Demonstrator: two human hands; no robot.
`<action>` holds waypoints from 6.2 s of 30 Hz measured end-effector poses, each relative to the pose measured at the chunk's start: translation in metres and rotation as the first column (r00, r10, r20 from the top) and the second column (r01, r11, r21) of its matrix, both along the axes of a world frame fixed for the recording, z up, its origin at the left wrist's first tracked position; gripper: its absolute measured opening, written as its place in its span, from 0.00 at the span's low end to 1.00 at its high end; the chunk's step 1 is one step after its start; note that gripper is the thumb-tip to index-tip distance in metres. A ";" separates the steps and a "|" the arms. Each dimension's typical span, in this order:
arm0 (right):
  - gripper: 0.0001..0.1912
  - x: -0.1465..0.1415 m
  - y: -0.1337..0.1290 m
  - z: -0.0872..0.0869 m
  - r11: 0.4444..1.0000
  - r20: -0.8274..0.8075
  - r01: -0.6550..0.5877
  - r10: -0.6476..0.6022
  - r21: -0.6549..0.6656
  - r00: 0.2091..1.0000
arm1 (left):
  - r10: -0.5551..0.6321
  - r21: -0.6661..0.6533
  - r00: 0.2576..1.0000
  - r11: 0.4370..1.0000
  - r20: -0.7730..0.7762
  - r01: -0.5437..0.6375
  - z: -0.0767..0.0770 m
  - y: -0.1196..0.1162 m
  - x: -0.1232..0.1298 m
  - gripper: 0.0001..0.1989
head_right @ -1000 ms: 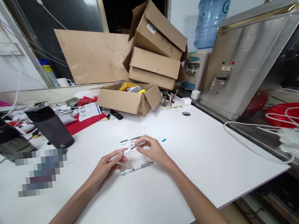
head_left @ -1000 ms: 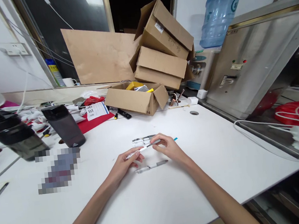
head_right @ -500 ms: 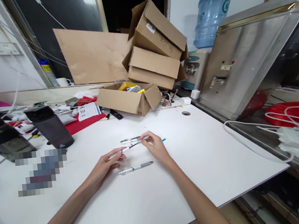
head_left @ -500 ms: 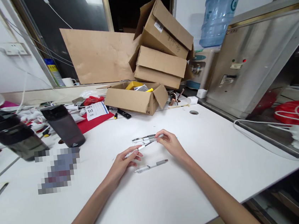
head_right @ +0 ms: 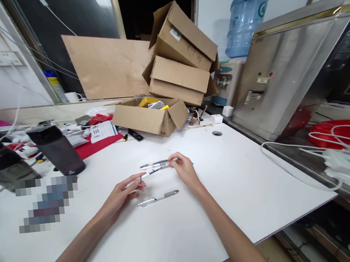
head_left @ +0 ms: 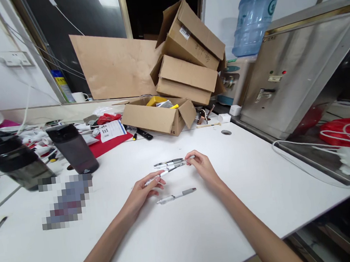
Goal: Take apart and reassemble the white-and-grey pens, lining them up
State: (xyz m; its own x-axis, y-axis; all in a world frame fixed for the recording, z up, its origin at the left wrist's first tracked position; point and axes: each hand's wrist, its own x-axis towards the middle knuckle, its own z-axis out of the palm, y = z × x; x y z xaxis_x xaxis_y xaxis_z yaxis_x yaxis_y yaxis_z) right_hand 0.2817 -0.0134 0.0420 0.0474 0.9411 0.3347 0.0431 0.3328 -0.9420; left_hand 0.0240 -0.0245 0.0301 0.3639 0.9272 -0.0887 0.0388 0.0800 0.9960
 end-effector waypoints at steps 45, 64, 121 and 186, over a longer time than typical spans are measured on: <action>0.19 0.016 0.011 -0.007 0.992 0.062 0.129 -0.129 0.012 0.990 | 0.048 0.141 0.992 0.989 -0.113 -0.032 0.004 0.002 -0.002 0.26; 0.10 0.008 0.001 -0.003 0.991 0.128 0.089 -0.102 0.102 0.986 | 0.041 0.148 0.993 0.989 -0.111 -0.024 0.000 0.003 -0.002 0.20; 0.27 0.015 0.005 0.003 0.980 0.008 0.198 -0.198 -0.015 0.980 | -0.005 0.149 0.987 0.988 -0.161 0.030 -0.010 0.008 -0.004 0.20; 0.10 0.015 -0.004 0.012 0.989 0.109 0.122 -0.130 0.082 0.986 | 0.036 0.171 0.986 0.985 -0.163 -0.008 -0.005 0.007 -0.006 0.20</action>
State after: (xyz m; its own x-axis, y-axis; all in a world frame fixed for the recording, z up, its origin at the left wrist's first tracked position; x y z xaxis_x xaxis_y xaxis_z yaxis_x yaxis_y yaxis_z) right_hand 0.2962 -0.0173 0.0538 0.1215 0.9023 0.4136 0.1944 0.3870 -0.9013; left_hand 0.0175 -0.0173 0.0252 0.3369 0.9414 0.0132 0.2037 -0.0866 0.9752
